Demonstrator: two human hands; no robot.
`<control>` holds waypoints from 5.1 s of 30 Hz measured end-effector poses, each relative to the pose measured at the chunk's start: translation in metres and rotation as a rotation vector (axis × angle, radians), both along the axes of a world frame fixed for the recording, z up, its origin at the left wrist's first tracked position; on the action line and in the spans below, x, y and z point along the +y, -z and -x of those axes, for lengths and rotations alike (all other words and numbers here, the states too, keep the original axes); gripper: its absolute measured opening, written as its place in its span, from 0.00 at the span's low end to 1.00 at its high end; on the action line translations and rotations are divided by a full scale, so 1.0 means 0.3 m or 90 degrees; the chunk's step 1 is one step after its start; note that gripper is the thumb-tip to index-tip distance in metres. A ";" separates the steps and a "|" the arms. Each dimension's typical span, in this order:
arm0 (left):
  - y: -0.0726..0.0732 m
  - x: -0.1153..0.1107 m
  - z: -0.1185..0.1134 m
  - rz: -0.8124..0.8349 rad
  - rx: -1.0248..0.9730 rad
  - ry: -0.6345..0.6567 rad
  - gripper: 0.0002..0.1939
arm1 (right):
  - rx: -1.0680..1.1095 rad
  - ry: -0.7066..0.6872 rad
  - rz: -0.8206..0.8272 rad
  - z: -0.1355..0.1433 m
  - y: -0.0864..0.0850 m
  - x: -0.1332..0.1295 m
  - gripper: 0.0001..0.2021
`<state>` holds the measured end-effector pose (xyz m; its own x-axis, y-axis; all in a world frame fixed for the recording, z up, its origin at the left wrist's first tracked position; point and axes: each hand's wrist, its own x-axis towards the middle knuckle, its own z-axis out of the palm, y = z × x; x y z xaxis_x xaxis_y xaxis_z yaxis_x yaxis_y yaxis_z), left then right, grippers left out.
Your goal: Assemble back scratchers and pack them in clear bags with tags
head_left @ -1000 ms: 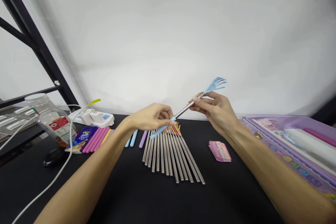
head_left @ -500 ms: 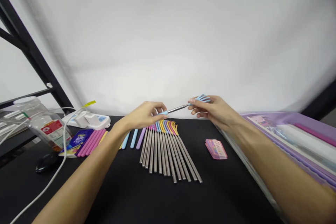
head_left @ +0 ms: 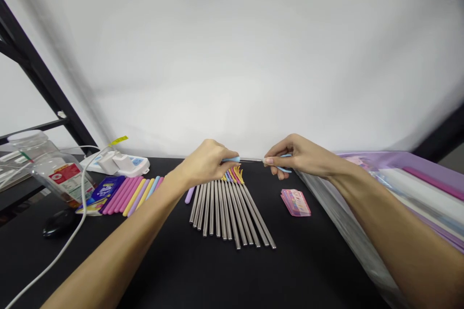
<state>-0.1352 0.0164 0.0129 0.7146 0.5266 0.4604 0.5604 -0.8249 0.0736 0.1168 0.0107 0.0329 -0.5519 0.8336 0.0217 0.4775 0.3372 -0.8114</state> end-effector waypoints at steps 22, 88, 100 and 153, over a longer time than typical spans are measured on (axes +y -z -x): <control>0.006 -0.001 -0.004 -0.068 0.122 -0.065 0.13 | -0.284 -0.070 -0.124 -0.058 -0.042 -0.015 0.15; 0.030 0.036 -0.115 -0.343 0.119 -0.257 0.10 | -0.462 0.242 -0.392 -0.211 0.095 -0.109 0.20; 0.036 -0.008 -0.210 -0.331 0.095 -0.175 0.10 | -0.487 0.352 -0.350 -0.139 0.089 -0.111 0.17; 0.063 0.006 -0.165 -0.262 0.146 -0.075 0.09 | -0.308 0.102 -0.133 -0.089 0.056 -0.031 0.26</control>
